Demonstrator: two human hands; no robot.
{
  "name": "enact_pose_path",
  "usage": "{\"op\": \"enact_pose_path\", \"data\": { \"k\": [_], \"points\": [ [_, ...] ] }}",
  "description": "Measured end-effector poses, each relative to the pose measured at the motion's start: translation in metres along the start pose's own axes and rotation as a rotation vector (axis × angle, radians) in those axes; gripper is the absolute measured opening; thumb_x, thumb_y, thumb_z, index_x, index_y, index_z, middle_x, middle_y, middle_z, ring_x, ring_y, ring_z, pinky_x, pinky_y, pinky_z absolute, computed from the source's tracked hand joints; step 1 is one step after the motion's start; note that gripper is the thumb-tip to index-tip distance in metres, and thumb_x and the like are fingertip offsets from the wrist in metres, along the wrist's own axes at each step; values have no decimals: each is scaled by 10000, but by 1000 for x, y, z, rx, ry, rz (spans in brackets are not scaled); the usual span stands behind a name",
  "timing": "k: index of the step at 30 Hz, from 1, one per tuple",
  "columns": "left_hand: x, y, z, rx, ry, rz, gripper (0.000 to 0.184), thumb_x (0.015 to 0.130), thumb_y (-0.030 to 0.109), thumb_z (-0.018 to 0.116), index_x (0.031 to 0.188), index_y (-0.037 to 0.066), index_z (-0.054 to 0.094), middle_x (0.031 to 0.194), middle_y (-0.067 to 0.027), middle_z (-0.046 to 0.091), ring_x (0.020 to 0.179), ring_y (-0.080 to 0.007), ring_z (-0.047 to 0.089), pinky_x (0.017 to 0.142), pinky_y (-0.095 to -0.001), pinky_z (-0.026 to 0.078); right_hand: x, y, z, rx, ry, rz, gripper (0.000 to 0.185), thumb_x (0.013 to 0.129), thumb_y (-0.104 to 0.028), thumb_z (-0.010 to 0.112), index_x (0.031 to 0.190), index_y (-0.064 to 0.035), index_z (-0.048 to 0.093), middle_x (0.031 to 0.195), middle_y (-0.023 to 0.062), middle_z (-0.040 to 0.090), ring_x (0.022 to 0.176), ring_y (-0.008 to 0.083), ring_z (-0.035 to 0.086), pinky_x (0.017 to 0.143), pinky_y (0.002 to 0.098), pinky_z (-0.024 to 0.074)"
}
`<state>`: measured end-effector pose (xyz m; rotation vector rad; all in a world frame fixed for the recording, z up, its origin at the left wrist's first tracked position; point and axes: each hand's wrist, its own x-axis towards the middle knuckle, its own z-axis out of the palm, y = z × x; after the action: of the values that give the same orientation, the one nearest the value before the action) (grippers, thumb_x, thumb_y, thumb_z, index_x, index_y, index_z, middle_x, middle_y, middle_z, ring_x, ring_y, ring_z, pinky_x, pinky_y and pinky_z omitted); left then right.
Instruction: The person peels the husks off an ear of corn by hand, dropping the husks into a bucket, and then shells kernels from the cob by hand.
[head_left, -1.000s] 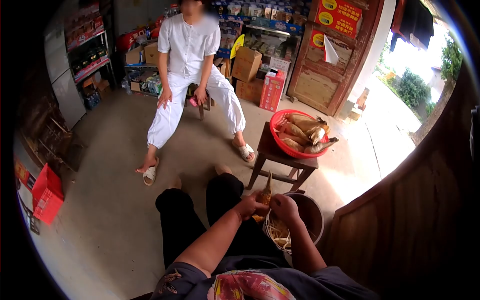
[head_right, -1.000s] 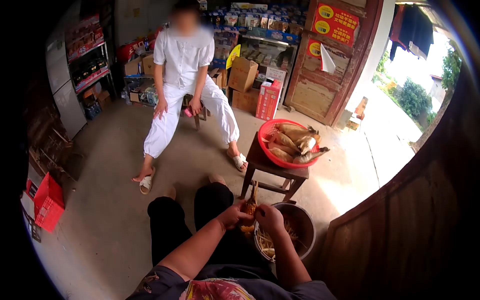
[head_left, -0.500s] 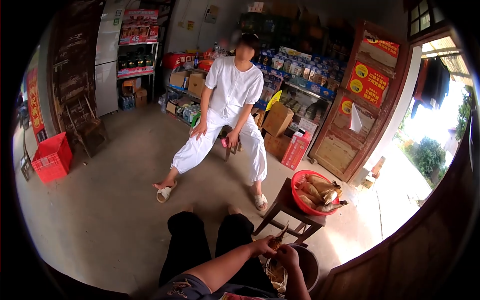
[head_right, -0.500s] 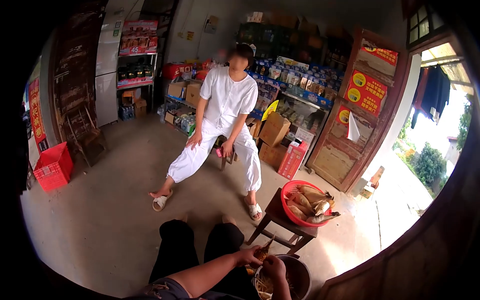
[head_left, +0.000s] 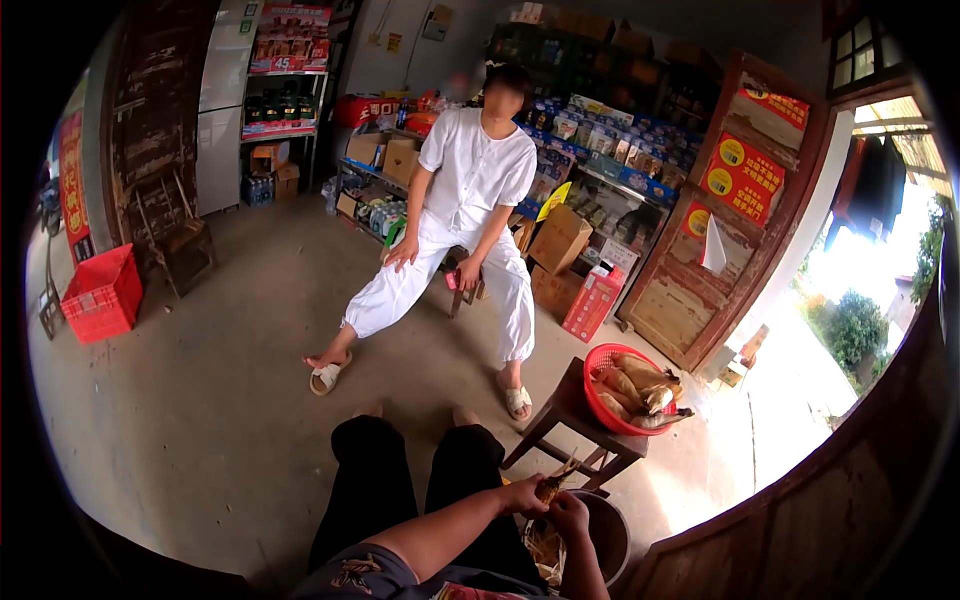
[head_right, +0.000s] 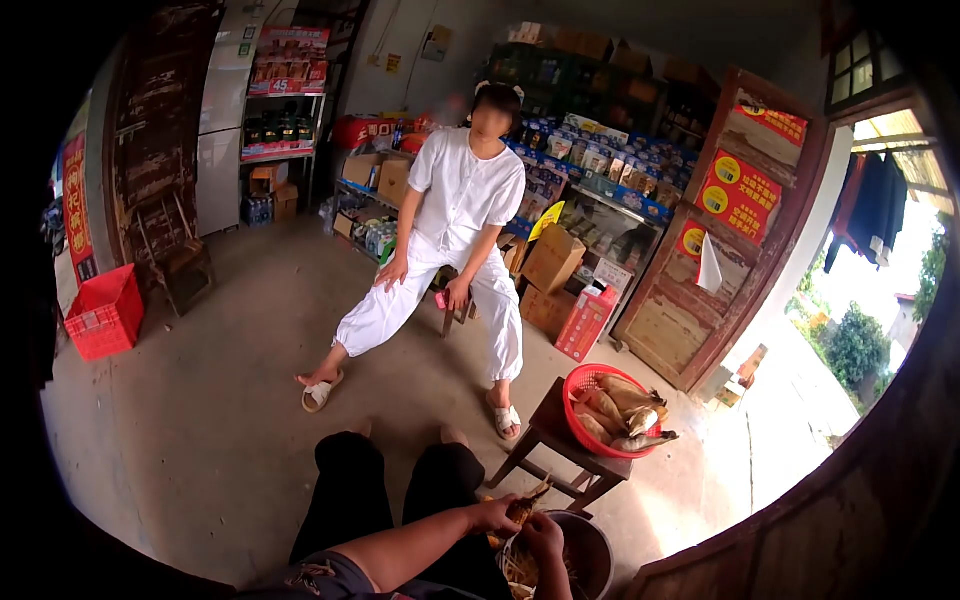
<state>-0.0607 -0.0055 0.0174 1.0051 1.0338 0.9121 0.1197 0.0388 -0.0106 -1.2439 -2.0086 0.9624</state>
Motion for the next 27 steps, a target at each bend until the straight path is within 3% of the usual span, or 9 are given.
{"op": "enact_pose_path", "data": {
  "k": [3,6,10,13,16,22,25,27],
  "points": [
    [4,-8,0,-27,-26,16,736,712,52,708,1339,37,322,1125,-130,551,944,-216,576,769,-338,494,-4,9,5,-141,73,89,146,703,-181,645,739,-43,613,634,107,583,575,198,566,592,322,465],
    [5,-8,-5,-145,-64,82,735,705,33,701,1336,44,325,1105,-124,556,920,-209,581,749,-330,496,-13,17,9,52,44,189,176,696,-207,647,725,-40,601,633,128,573,570,213,562,586,334,460],
    [4,-9,2,-101,-80,8,754,690,10,697,1343,56,321,1082,-107,559,918,-203,578,737,-326,495,-9,39,16,-50,1,163,226,691,-252,650,738,-36,604,653,136,592,591,255,576,608,350,466],
    [11,-13,3,-71,-97,17,778,678,7,704,1348,51,312,1104,-110,557,960,-216,567,798,-333,480,-2,49,25,-234,-41,209,288,662,-285,735,837,-67,663,742,91,663,678,214,640,641,347,490],
    [17,-20,3,85,-113,89,768,733,17,688,1376,60,270,1113,-101,554,932,-184,563,748,-314,476,1,62,35,-366,-70,170,412,625,-376,753,940,-120,680,855,121,681,836,293,658,720,385,506],
    [4,-1,9,175,-123,88,774,733,37,705,1371,48,266,1148,-108,540,999,-189,542,823,-326,462,-6,37,30,-478,-49,125,391,639,-421,713,891,-124,680,871,126,677,861,300,650,731,395,510],
    [4,0,8,196,-83,78,811,675,54,743,1349,-6,295,1180,-148,553,1065,-231,534,914,-328,428,-11,19,26,-634,2,160,371,667,-431,678,882,-129,687,862,123,678,864,300,653,733,396,515],
    [-4,5,2,-5,-21,2,753,710,75,751,1322,-11,322,1138,-141,565,1021,-229,548,878,-336,445,-16,63,17,-734,-98,485,378,731,-438,621,944,-135,694,941,135,676,903,302,651,766,399,515]
  ]
}}
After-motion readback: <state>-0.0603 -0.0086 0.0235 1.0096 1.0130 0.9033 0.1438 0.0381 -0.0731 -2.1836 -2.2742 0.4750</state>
